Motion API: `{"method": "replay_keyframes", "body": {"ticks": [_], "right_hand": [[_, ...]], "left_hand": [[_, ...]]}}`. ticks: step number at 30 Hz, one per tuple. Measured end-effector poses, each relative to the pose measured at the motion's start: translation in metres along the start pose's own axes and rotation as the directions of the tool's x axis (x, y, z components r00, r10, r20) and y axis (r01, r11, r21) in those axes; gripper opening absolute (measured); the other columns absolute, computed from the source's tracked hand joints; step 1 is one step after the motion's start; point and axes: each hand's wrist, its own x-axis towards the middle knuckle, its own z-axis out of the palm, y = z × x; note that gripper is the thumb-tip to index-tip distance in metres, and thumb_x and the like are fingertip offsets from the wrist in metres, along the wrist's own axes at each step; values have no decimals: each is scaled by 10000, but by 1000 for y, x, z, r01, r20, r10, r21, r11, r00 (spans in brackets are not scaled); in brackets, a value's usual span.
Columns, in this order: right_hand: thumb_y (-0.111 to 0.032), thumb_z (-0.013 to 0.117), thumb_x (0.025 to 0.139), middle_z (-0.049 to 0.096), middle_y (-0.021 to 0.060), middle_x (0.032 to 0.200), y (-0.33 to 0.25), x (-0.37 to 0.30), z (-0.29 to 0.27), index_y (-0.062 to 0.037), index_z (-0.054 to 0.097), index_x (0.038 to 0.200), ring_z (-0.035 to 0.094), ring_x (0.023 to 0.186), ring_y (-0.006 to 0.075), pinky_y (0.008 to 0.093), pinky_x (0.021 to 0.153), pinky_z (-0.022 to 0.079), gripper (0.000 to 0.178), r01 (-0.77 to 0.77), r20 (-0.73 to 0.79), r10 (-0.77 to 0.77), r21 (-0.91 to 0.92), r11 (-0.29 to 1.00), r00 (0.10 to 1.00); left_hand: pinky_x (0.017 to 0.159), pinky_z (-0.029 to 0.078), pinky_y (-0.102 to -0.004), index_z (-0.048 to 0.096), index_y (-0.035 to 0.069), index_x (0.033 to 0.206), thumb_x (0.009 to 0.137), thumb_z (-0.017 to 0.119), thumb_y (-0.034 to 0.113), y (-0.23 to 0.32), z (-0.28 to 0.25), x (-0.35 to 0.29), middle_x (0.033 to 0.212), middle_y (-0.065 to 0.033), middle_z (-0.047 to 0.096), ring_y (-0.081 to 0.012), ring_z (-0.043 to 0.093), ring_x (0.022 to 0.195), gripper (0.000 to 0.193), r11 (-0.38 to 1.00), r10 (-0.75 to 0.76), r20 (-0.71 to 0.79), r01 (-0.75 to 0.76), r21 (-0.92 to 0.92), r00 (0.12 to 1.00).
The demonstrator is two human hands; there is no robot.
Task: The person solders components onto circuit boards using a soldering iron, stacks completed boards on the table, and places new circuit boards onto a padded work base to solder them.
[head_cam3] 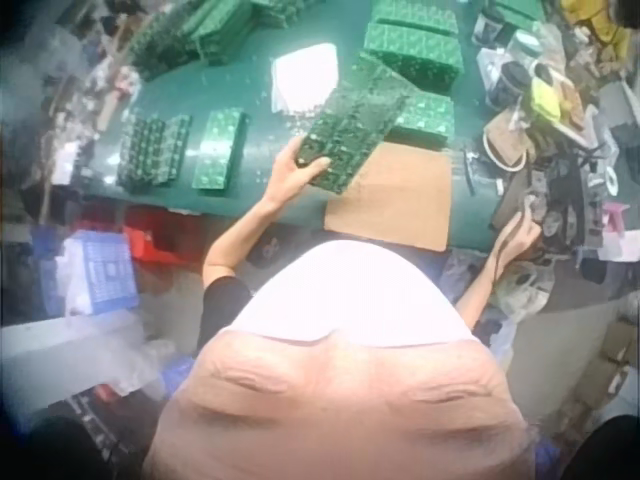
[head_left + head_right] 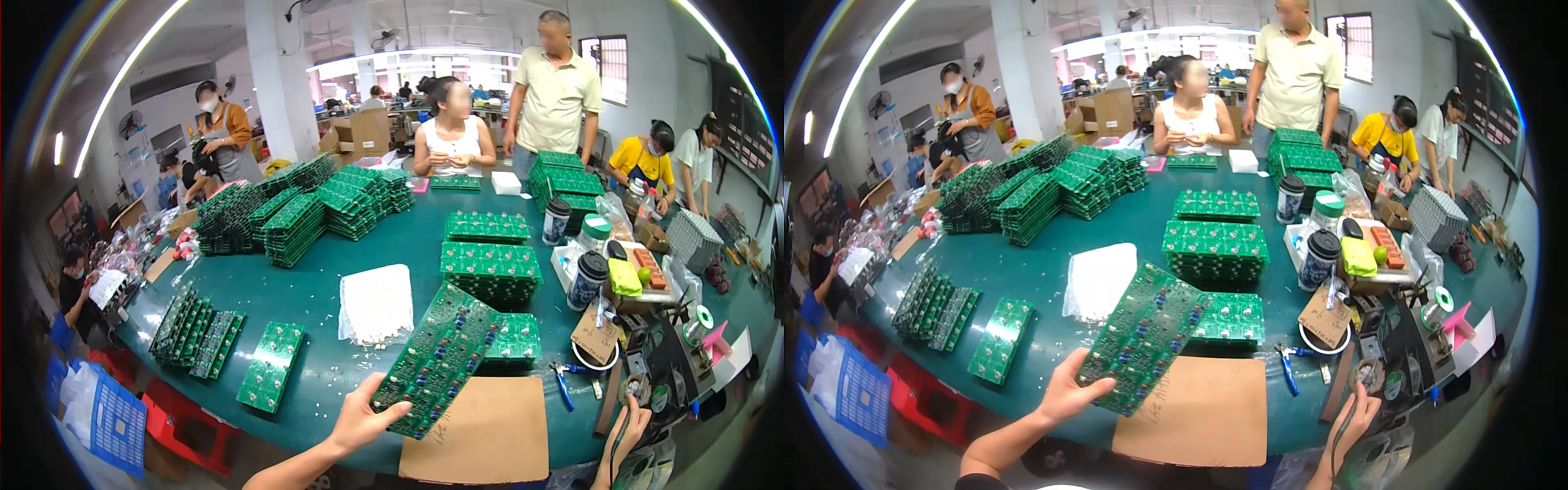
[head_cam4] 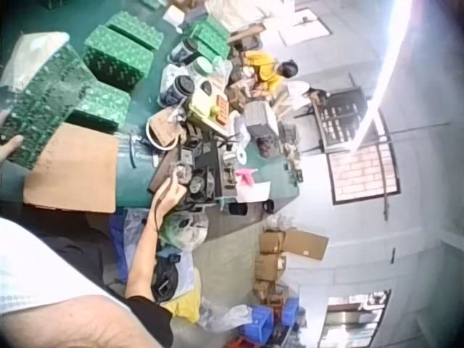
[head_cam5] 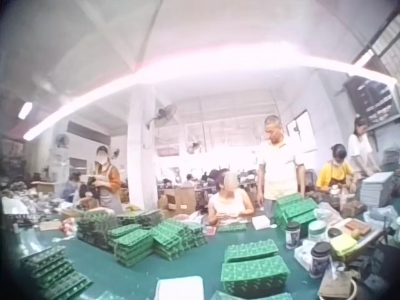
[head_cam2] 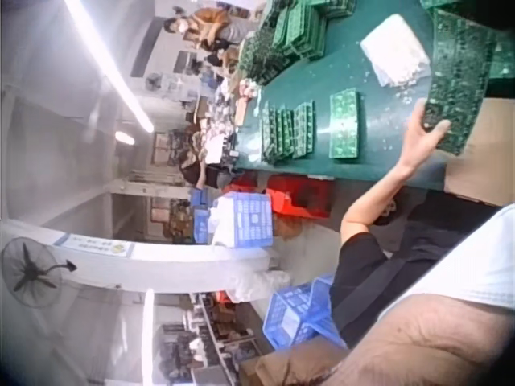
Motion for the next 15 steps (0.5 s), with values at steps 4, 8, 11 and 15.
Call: {"method": "replay_keyframes", "body": {"ticks": [4, 8, 11, 15], "right_hand": [[-71, 540, 950, 555, 156, 1010, 8, -3, 0, 26, 644, 1133, 573, 974, 290, 376, 856, 445, 231, 11, 44, -13, 64, 998, 999], [-157, 599, 971, 677, 235, 1100, -35, -1, -21, 73, 596, 1192, 683, 937, 288, 336, 723, 555, 319, 249, -56, -247, 21, 968, 967], [-196, 572, 1000, 700, 205, 1064, -88, -5, -34, 92, 623, 1173, 671, 846, 256, 314, 654, 526, 340, 182, -200, -105, 423, 888, 974], [-304, 537, 1016, 703, 215, 967, -99, -18, -37, 66, 626, 1167, 646, 727, 239, 283, 554, 508, 409, 27, -170, 78, 539, 842, 982]], "left_hand": [[686, 535, -323, 603, 36, 1120, 847, 752, 147, 8, -21, -8, 886, -106, 710, -180, 685, 769, 330, 954, 133, -148, -87, 286, 980], [626, 501, -415, 609, 75, 1097, 779, 758, 87, -2, -60, -17, 923, -129, 670, -335, 613, 727, 352, 646, 466, -177, -197, 737, 867], [664, 529, -398, 604, 91, 1107, 789, 711, 51, 0, -83, -17, 1062, -84, 663, -309, 612, 795, 338, 402, 634, -129, -182, 897, 762], [662, 531, -419, 610, 143, 1127, 827, 623, 39, -4, -124, -28, 1059, -56, 617, -300, 606, 854, 317, 233, 597, -184, 51, 971, 781]]}}
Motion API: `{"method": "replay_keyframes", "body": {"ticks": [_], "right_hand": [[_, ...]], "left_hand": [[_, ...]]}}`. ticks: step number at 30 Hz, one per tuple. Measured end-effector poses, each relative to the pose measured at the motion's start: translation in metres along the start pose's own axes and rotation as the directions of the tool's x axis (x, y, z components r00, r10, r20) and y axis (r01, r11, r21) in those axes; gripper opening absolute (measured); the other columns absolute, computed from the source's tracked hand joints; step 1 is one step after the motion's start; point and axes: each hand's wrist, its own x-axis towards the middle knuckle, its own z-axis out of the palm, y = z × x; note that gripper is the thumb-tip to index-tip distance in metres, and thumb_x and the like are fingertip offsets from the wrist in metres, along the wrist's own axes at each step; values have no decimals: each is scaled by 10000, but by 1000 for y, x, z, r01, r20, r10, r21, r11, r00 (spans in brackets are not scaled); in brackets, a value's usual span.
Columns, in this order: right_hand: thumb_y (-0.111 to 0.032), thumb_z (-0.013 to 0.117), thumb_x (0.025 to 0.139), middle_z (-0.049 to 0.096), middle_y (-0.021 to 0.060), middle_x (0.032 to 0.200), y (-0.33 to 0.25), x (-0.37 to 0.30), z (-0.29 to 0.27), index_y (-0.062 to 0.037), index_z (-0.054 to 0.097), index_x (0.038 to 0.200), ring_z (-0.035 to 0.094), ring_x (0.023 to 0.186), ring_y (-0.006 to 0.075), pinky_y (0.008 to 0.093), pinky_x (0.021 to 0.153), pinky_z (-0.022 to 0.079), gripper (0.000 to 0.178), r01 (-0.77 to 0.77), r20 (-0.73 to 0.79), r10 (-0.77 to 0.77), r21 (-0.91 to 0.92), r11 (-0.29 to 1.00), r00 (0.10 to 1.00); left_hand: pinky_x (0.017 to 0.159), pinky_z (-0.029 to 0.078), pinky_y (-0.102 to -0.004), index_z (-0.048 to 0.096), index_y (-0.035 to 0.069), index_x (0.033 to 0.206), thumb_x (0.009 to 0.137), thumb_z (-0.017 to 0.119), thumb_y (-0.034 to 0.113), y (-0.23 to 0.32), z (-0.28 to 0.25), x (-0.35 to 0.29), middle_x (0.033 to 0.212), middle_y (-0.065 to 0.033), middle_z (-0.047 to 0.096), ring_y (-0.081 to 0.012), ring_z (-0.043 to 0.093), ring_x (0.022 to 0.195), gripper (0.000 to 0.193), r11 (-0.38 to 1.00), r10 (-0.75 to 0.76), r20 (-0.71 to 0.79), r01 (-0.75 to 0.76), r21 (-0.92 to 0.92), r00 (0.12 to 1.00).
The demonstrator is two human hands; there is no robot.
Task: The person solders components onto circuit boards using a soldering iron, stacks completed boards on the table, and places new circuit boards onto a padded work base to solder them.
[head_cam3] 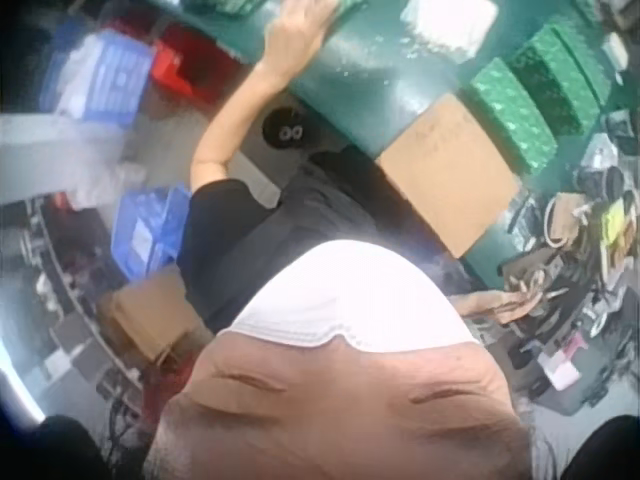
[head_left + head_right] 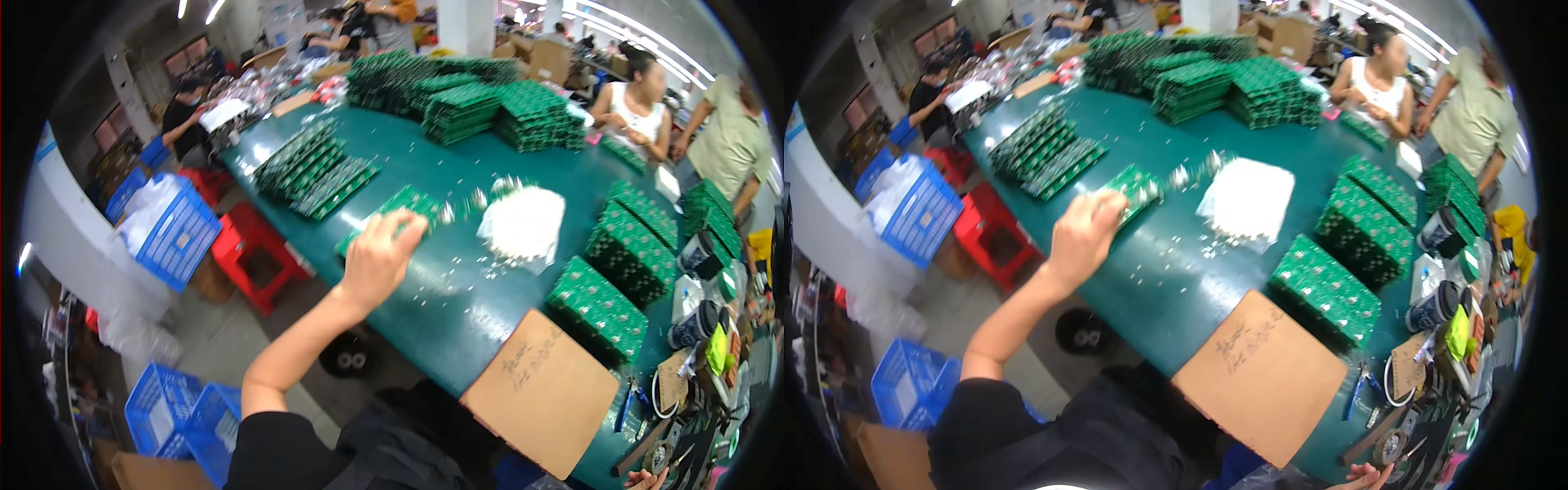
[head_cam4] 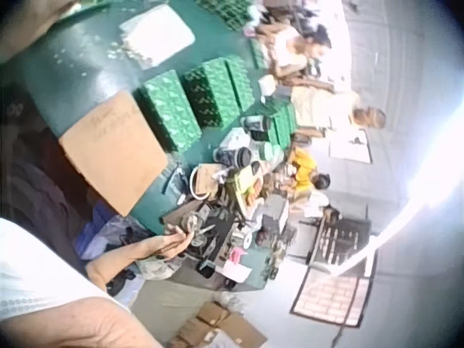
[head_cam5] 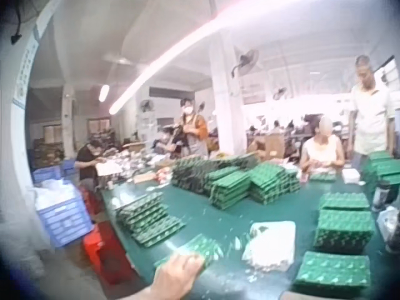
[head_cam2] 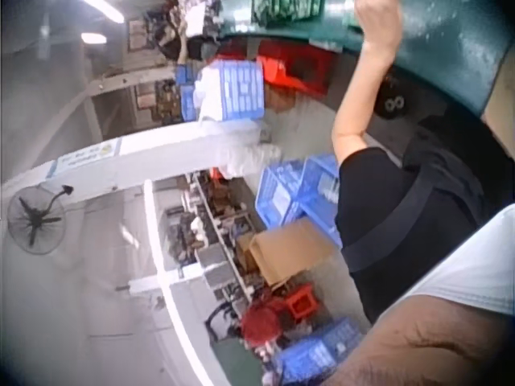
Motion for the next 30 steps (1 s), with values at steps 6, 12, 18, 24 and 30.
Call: {"method": "replay_keyframes", "body": {"ticks": [6, 12, 18, 24, 30], "right_hand": [[-341, 525, 1017, 702, 207, 856, 12, -3, 6, 22, 620, 1157, 626, 563, 229, 277, 480, 479, 401, -83, 97, 78, 43, 996, 992], [-346, 515, 1021, 700, 197, 838, 18, -9, 6, 33, 606, 1162, 629, 568, 228, 274, 485, 471, 415, -57, 128, 54, 22, 998, 990], [-331, 514, 1024, 697, 191, 828, 17, -8, -2, 36, 605, 1156, 629, 587, 223, 274, 511, 475, 400, -45, 190, 45, -7, 999, 981], [-328, 513, 1025, 695, 199, 830, 25, -20, 2, 34, 599, 1160, 628, 593, 236, 291, 524, 484, 396, -91, 163, 88, 15, 996, 983], [-383, 516, 1016, 701, 185, 856, 19, -20, 0, 27, 598, 1163, 643, 653, 238, 292, 560, 497, 444, -142, 198, 145, -26, 989, 969]], "left_hand": [[672, 532, -386, 612, 136, 1124, 770, 612, -14, -68, 16, -20, 1017, -59, 570, -261, 599, 858, 384, 946, -100, -49, 111, 304, 994], [711, 529, -395, 623, 125, 1118, 793, 619, 1, -85, 32, -31, 958, -70, 563, -269, 609, 828, 349, 928, -151, 14, 137, 346, 988], [907, 470, -319, 575, -43, 1260, 832, 707, 128, -142, 16, 0, 1213, -120, 651, -178, 638, 977, 479, 384, -653, 387, 725, -572, 651], [953, 424, -294, 621, -9, 1261, 791, 703, 98, -165, 57, -44, 1138, -91, 688, -164, 621, 1052, 489, 167, -619, 662, 895, -414, 422], [893, 455, -282, 619, -16, 1260, 791, 708, 145, -174, 61, -56, 1107, -78, 692, -159, 635, 982, 504, 305, -614, 615, 867, -394, 496]]}}
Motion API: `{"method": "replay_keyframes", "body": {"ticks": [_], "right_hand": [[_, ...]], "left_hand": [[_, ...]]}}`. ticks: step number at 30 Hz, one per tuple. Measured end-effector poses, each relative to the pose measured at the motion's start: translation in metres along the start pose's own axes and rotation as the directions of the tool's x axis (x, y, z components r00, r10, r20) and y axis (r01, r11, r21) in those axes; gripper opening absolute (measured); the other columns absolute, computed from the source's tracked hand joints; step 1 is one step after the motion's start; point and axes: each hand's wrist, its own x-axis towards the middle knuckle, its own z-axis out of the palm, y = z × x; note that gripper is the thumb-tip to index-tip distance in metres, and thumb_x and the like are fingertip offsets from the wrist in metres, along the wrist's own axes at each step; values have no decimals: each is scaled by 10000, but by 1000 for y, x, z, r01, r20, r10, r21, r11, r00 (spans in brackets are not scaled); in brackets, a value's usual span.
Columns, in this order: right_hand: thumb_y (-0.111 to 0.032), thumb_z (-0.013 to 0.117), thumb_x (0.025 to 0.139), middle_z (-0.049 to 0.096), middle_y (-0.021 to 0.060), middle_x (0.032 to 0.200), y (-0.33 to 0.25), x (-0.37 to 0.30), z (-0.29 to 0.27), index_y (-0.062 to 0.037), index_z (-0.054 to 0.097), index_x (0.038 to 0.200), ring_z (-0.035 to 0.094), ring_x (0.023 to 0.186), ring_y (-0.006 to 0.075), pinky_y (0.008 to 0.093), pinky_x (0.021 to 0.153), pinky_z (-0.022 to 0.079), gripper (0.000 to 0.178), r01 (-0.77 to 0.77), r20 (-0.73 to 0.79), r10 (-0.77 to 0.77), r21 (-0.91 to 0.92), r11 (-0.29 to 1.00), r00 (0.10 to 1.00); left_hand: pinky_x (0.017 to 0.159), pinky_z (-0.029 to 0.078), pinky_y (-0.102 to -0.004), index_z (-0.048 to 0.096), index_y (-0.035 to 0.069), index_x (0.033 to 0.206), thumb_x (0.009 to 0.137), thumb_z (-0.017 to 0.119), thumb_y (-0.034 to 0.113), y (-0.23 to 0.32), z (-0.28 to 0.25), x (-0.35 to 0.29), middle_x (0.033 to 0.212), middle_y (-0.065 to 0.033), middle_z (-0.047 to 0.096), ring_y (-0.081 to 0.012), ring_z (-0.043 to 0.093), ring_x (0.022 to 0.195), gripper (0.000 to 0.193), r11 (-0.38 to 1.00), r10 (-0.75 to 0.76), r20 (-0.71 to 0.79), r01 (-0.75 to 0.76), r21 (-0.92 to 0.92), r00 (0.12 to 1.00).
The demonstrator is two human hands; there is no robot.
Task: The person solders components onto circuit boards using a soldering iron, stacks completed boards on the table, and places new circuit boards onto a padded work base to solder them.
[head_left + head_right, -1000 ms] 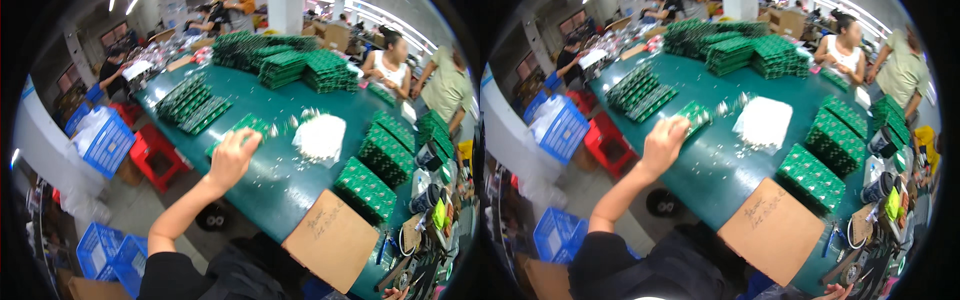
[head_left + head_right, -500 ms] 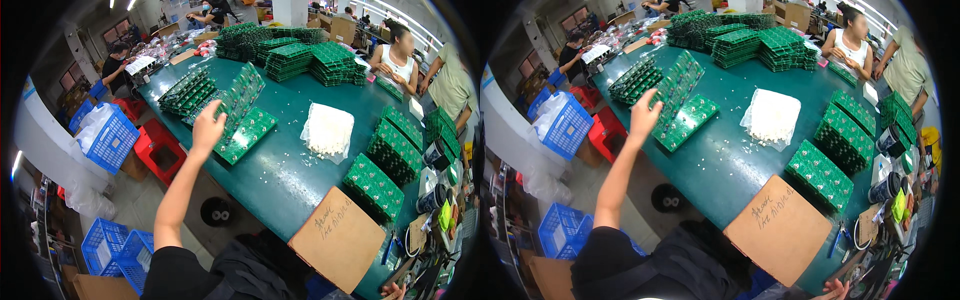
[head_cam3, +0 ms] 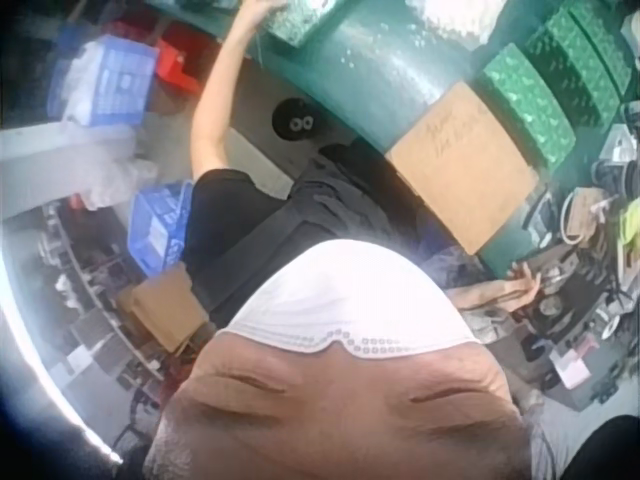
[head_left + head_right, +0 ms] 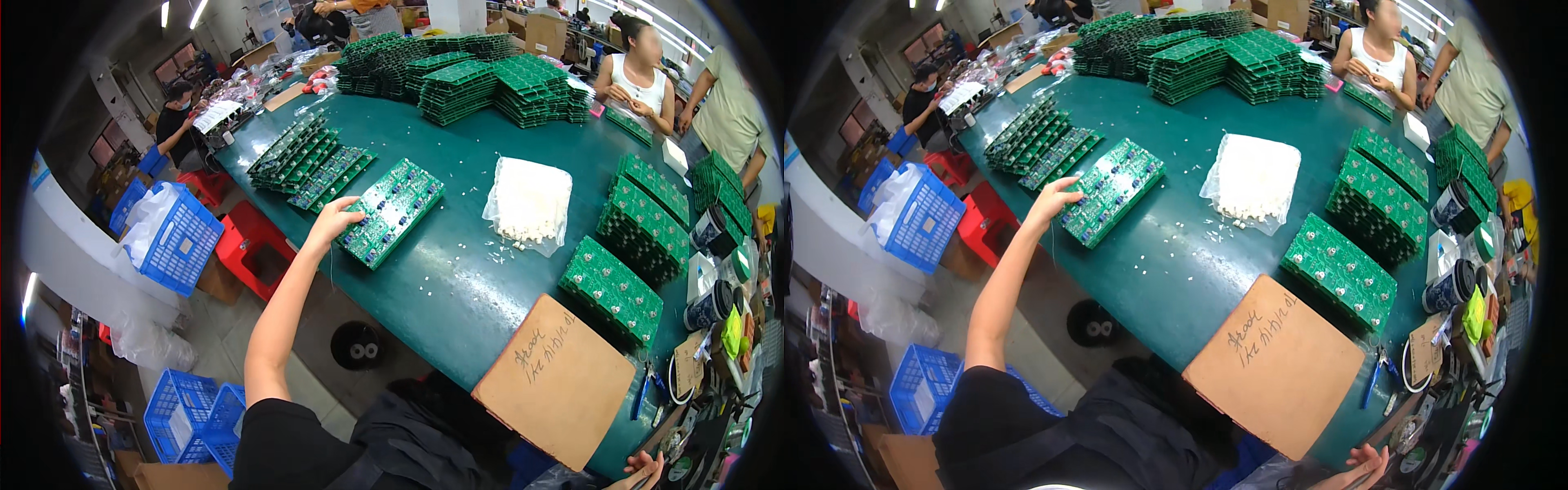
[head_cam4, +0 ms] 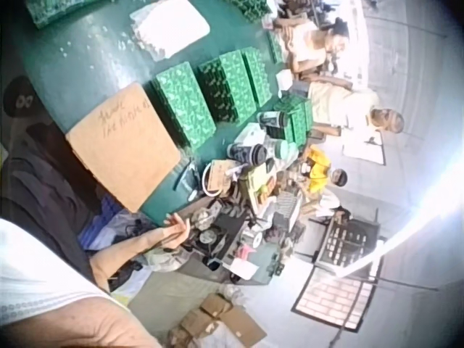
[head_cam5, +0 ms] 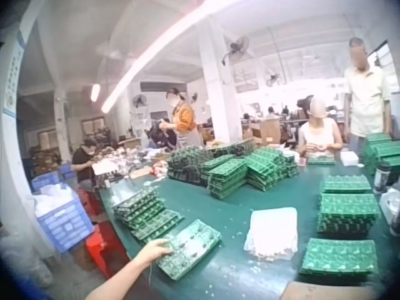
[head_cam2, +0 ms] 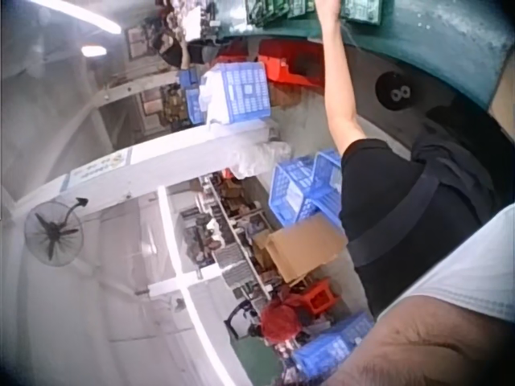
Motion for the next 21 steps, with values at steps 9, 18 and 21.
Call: {"method": "replay_keyframes", "body": {"ticks": [9, 18, 21], "right_hand": [[-308, 426, 1061, 664, 121, 928, 15, -7, -7, 53, 559, 1227, 587, 722, 152, 252, 656, 441, 419, -194, -34, 191, -155, 969, 981], [-425, 841, 535, 481, 253, 1425, 4, -20, -9, -46, 482, 977, 513, 1233, 457, 455, 1023, 426, 684, 317, 857, -155, -10, 948, 491], [-329, 872, 587, 459, 251, 1445, 9, -25, -17, -67, 472, 971, 493, 1252, 463, 484, 1027, 419, 614, 371, 857, -191, 0, 929, 479]], "left_hand": [[822, 499, -424, 712, 79, 1077, 718, 752, 454, 3, 8, -5, 898, -185, 685, -343, 638, 881, 520, 589, 457, -92, -224, 776, 885], [638, 402, -249, 658, -10, 1049, 1052, 441, 257, 116, 118, -116, 854, -13, 625, -98, 486, 675, 344, 847, 518, 99, -525, 78, 850], [729, 471, -257, 659, 5, 1052, 1008, 529, 226, 132, 216, -108, 910, -63, 683, -128, 605, 790, 261, 800, 561, 345, -600, 7, 753]]}}
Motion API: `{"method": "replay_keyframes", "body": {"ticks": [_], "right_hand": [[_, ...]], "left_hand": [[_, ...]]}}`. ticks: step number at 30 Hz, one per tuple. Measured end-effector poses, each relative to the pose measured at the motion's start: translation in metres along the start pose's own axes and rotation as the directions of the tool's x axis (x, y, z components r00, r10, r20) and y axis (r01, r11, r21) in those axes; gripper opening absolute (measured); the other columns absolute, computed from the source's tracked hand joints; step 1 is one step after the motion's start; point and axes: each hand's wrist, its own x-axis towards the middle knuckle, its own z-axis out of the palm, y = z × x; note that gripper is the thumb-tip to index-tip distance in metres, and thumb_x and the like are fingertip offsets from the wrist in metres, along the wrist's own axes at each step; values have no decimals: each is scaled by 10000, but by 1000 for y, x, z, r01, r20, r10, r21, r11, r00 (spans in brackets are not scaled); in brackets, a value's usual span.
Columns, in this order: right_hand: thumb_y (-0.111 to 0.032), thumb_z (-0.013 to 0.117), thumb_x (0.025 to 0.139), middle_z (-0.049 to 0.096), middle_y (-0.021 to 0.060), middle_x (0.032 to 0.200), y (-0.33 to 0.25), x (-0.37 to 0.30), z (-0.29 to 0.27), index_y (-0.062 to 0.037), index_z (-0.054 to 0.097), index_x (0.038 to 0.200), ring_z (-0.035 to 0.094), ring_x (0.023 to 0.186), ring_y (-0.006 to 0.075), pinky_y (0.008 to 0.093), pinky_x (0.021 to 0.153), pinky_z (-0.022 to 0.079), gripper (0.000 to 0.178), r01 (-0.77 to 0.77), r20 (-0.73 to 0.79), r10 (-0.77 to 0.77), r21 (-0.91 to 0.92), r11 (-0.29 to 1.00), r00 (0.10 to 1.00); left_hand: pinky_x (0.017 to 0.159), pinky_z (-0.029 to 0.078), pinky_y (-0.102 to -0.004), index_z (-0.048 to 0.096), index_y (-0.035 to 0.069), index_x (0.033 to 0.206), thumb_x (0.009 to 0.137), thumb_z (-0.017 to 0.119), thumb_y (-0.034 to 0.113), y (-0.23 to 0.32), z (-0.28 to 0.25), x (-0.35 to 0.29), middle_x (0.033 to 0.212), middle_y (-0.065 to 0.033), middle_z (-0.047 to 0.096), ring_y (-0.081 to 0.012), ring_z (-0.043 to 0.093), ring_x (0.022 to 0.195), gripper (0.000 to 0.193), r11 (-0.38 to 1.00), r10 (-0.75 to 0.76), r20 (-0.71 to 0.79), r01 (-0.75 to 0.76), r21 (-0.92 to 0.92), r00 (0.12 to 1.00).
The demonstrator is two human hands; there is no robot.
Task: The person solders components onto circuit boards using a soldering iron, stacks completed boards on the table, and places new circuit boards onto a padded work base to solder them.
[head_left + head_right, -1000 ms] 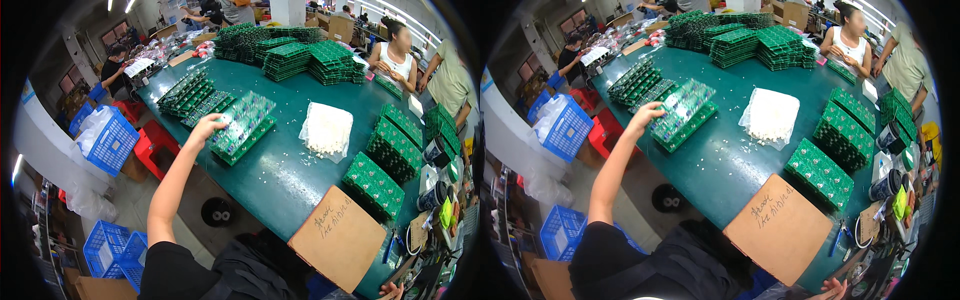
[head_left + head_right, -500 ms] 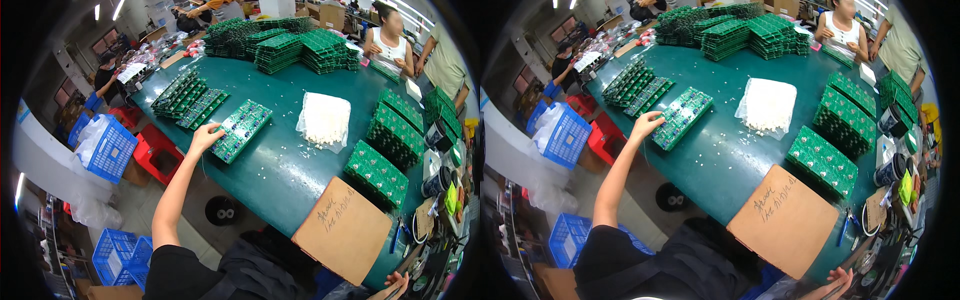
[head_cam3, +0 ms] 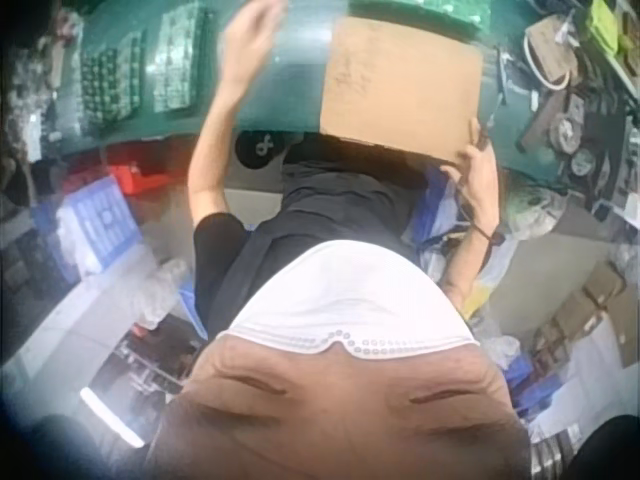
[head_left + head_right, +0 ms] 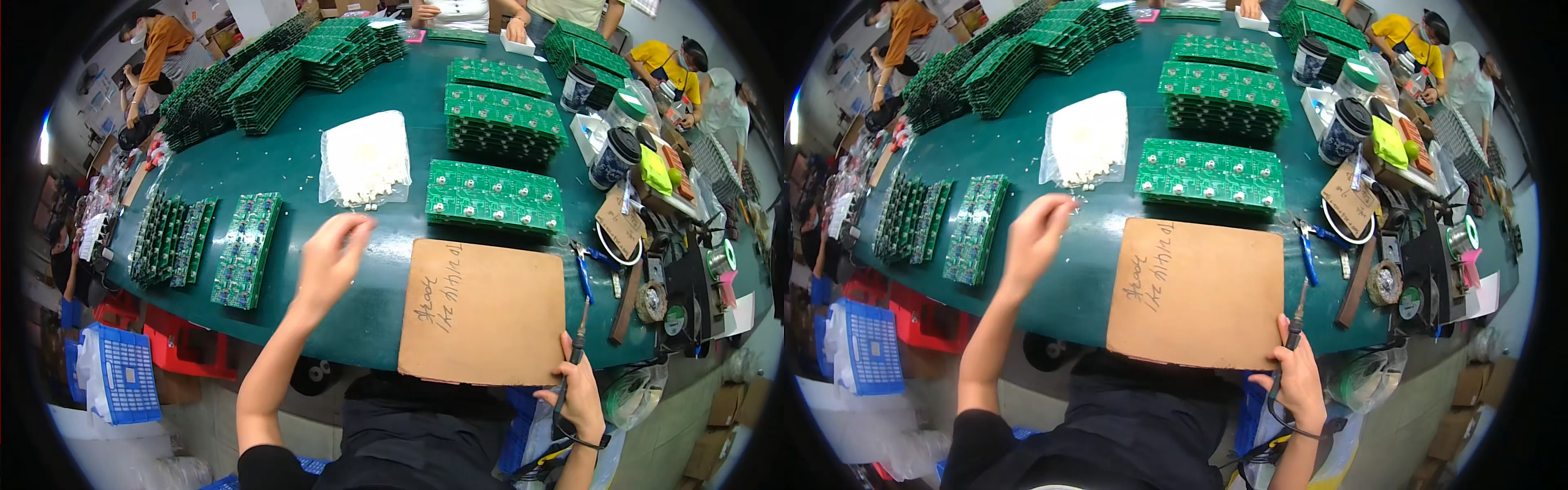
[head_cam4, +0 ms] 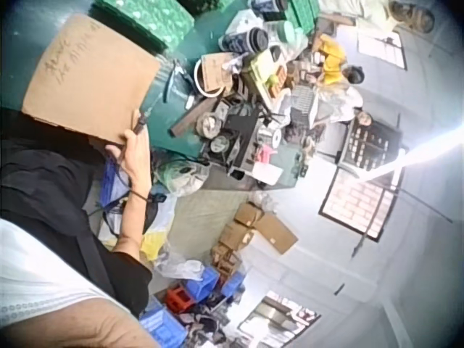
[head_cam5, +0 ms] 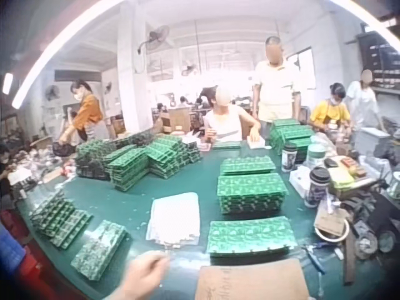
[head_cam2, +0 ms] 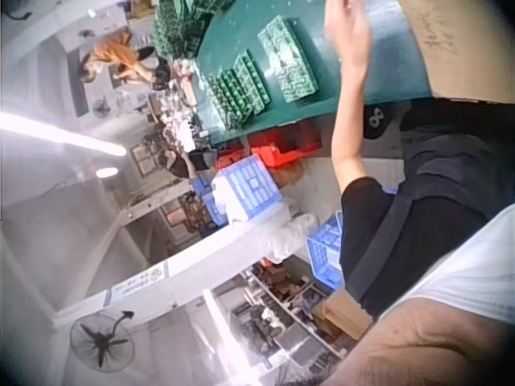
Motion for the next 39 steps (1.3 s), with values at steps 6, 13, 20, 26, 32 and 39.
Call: {"method": "replay_keyframes", "body": {"ticks": [6, 13, 20, 26, 32, 39], "right_hand": [[-92, 827, 630, 505, 229, 1411, 6, -10, 11, -77, 456, 942, 516, 1249, 448, 511, 1018, 439, 486, 74, -76, -79, -70, 995, 994], [-372, 803, 768, 698, 242, 1030, -14, -11, -27, -98, 353, 963, 645, 865, 343, 396, 786, 501, 561, 268, -505, -174, 118, 956, 845], [-183, 609, 934, 698, 230, 1017, 8, 12, -21, -98, 304, 914, 584, 894, 286, 388, 832, 476, 318, 159, -611, 144, 414, 896, 778], [-237, 614, 943, 703, 210, 1008, 10, 15, -13, -101, 313, 911, 608, 931, 302, 403, 892, 477, 331, 196, -566, 81, 411, 890, 820], [-135, 614, 947, 410, -10, 861, -53, 39, -71, -107, 340, 897, 368, 788, 76, 230, 754, 339, 280, 131, -693, 255, 453, 882, 675], [-74, 505, 991, 311, -37, 813, -40, 107, -70, -107, 372, 886, 290, 747, 62, 220, 674, 284, 173, -101, -496, 398, 522, 847, 772]], "left_hand": [[710, 492, -310, 674, -12, 987, 930, 629, 339, -63, 90, 80, 848, -87, 692, -150, 628, 767, 358, 963, -228, 200, 250, -96, 953], [664, 459, -257, 678, -18, 916, 883, 704, 318, -52, 92, 101, 784, -21, 655, -83, 563, 723, 339, 926, -294, 394, 362, -110, 871], [463, 244, -215, 638, 95, 879, 873, 720, 284, -32, 83, 105, 651, 90, 464, -16, 341, 536, 206, 721, -427, 513, 623, -304, 745], [461, 212, -215, 628, 130, 873, 896, 701, 234, -34, 71, 101, 618, 126, 376, 2, 304, 520, 130, 554, -378, 585, 681, -478, 718], [552, 404, -221, 658, 76, 961, 925, 644, 189, -32, 53, 59, 748, 45, 586, -43, 506, 618, 119, 412, -265, 552, 610, -677, 791], [726, 547, -267, 633, -52, 1144, 925, 578, 49, 41, 30, -8, 1045, -92, 699, -119, 670, 834, 248, 323, -446, 526, 678, -660, 724]]}}
